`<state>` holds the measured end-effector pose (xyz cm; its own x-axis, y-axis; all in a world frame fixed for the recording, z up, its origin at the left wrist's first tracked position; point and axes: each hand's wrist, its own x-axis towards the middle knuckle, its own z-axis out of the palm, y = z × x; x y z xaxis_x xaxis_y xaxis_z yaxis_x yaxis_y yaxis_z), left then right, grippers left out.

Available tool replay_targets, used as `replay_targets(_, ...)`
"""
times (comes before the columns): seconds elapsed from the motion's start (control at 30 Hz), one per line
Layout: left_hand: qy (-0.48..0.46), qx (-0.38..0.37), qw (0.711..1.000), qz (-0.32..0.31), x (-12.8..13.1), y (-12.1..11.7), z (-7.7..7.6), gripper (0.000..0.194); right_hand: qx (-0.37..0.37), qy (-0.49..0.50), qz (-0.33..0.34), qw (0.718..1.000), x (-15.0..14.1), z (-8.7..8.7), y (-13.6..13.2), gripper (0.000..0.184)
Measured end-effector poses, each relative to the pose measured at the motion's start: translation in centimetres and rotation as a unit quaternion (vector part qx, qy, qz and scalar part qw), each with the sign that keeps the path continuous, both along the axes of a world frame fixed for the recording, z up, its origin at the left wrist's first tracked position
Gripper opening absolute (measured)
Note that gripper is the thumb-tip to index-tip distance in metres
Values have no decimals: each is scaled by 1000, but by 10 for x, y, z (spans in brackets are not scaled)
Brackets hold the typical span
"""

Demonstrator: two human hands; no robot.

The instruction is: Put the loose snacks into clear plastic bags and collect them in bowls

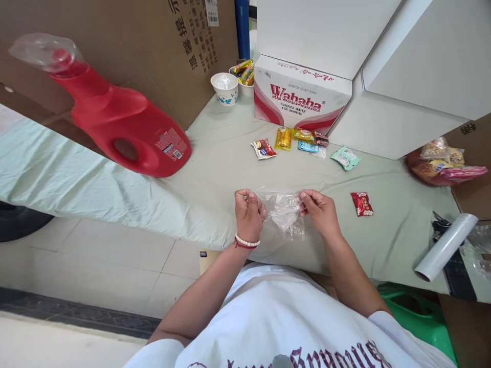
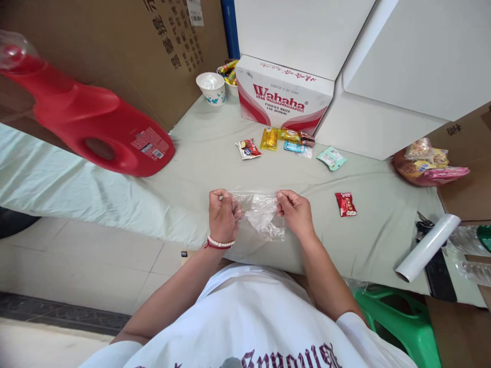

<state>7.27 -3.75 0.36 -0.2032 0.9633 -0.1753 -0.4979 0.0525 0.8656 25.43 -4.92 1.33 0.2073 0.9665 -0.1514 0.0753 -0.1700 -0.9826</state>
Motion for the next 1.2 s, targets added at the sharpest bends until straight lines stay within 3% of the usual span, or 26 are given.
replay_targets(0.1,19,0,1000,-11,-14,6,1,54,-12,17,28,999,22,18,0,35)
replay_targets(0.23,33,6,999,-14,-24,8,8,53,9,26,14,1000,39,32,1,33)
replay_targets(0.43,38,14,999,-30,-12,-1,12,48,-8,-52,-7,999,11,15,4,41)
replay_targets(0.57,42,13,998,-40,-7,-5,9,46,30,-195,-4,980,-6,-1,5,31)
replay_targets(0.63,39,7,999,-37,-9,-4,6,47,45,-216,12,975,-6,-2,5,28)
replay_targets(0.73,43,-1,999,-30,-14,1,2,48,35,-170,26,984,4,6,6,29)
replay_targets(0.87,65,2,997,-38,-27,8,-4,45,-11,-26,52,998,35,30,7,35)
replay_targets(1.03,73,2,996,-46,-41,15,2,45,-38,80,64,994,81,58,4,34)
replay_targets(1.2,62,-45,995,-64,-41,27,7,37,-41,135,43,989,114,57,17,37)
